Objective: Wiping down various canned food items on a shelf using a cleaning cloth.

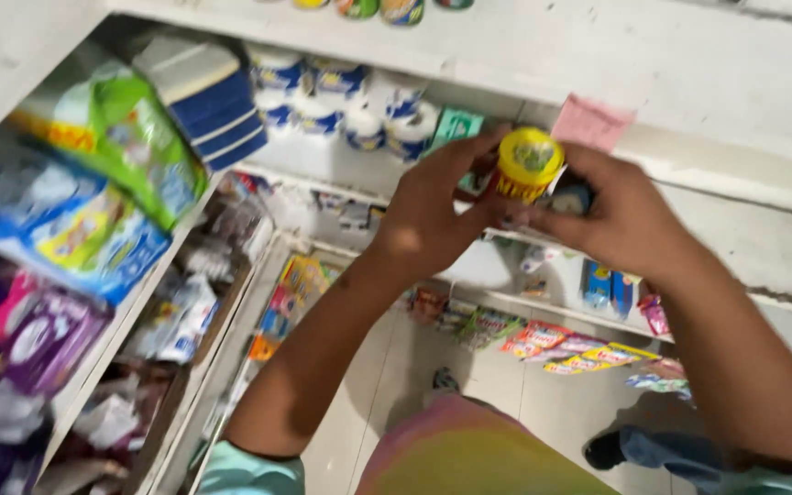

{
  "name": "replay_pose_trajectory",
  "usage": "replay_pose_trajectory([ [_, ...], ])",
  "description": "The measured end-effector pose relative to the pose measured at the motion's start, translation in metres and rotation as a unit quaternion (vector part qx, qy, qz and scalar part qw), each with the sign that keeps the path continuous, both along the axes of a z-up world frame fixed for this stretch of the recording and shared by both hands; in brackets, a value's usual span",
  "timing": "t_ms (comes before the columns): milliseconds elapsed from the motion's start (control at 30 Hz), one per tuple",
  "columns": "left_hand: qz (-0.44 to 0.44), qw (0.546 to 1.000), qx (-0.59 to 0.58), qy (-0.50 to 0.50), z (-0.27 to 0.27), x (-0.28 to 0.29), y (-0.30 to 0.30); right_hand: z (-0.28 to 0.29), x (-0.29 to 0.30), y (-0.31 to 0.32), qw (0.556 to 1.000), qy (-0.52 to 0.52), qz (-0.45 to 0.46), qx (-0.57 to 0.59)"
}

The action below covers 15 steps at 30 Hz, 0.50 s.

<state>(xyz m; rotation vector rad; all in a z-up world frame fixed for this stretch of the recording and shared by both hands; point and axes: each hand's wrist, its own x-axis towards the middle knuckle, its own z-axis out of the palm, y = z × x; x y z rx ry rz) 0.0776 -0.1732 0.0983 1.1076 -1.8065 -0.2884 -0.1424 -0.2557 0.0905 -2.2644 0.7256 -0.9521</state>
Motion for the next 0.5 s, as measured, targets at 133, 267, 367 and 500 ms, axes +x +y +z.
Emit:
replay_pose_trajectory([
  [133, -0.024, 0.994, -0.092, -0.046, 0.027, -0.006, -0.064, 0.039, -0.010, -0.047, 0.993, -0.018, -0.021, -0.117],
  [267, -0.031, 0.988, -0.153, -0.019, 0.057, -0.017, -0.130, 0.074, -0.016, -0.106, 0.991, 0.007, -0.061, -0.122],
  [367, 0.006, 0.980, -0.196, -0.011, 0.054, -0.018, -0.183, 0.096, -0.010, -0.144, 0.992, 0.020, -0.094, -0.084],
  [500, 0.089, 0.968, -0.230, -0.036, 0.044, -0.018, -0.228, 0.111, 0.004, -0.194, 0.984, 0.064, -0.158, 0.049],
])
